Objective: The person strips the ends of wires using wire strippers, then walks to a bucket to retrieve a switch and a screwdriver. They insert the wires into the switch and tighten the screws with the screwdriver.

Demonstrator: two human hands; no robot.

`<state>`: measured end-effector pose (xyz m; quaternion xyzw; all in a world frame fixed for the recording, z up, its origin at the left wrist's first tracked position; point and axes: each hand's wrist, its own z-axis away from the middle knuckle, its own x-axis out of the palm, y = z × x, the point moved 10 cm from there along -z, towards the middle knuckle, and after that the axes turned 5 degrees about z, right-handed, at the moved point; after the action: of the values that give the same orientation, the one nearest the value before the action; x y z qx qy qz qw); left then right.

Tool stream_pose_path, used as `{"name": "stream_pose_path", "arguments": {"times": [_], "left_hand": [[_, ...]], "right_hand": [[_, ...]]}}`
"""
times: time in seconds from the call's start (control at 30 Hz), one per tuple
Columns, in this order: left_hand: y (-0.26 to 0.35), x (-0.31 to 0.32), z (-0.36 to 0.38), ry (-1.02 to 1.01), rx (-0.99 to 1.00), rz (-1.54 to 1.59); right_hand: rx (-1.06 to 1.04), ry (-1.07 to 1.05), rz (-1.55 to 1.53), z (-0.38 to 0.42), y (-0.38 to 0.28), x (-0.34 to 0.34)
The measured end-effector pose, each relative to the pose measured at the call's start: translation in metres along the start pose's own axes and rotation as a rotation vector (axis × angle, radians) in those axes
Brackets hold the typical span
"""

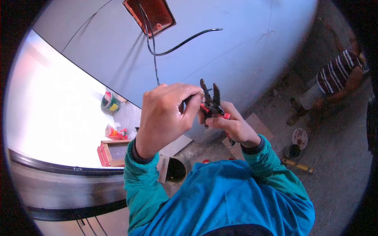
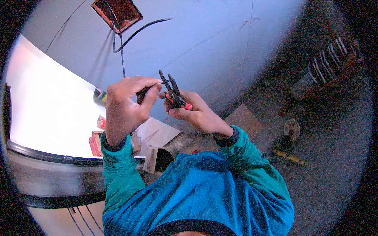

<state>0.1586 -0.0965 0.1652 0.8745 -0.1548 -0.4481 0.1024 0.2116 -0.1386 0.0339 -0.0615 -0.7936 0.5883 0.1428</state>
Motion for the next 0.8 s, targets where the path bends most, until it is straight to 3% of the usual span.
{"name": "stream_pose_path", "arguments": {"times": [0.23, 0.5, 0.8], "left_hand": [[0.004, 0.003, 0.003, 0.050, 0.014, 0.005], [-0.002, 0.001, 0.005, 0.060, -0.031, 0.040], [-0.006, -0.009, 0.011, 0.092, -0.031, 0.044]], "right_hand": [[-0.034, 0.022, -0.005, 0.004, 0.001, -0.003], [-0.031, 0.082, 0.256, 0.003, -0.013, -0.007], [-0.090, 0.157, 0.321, -0.002, -0.022, 0.001]]}}
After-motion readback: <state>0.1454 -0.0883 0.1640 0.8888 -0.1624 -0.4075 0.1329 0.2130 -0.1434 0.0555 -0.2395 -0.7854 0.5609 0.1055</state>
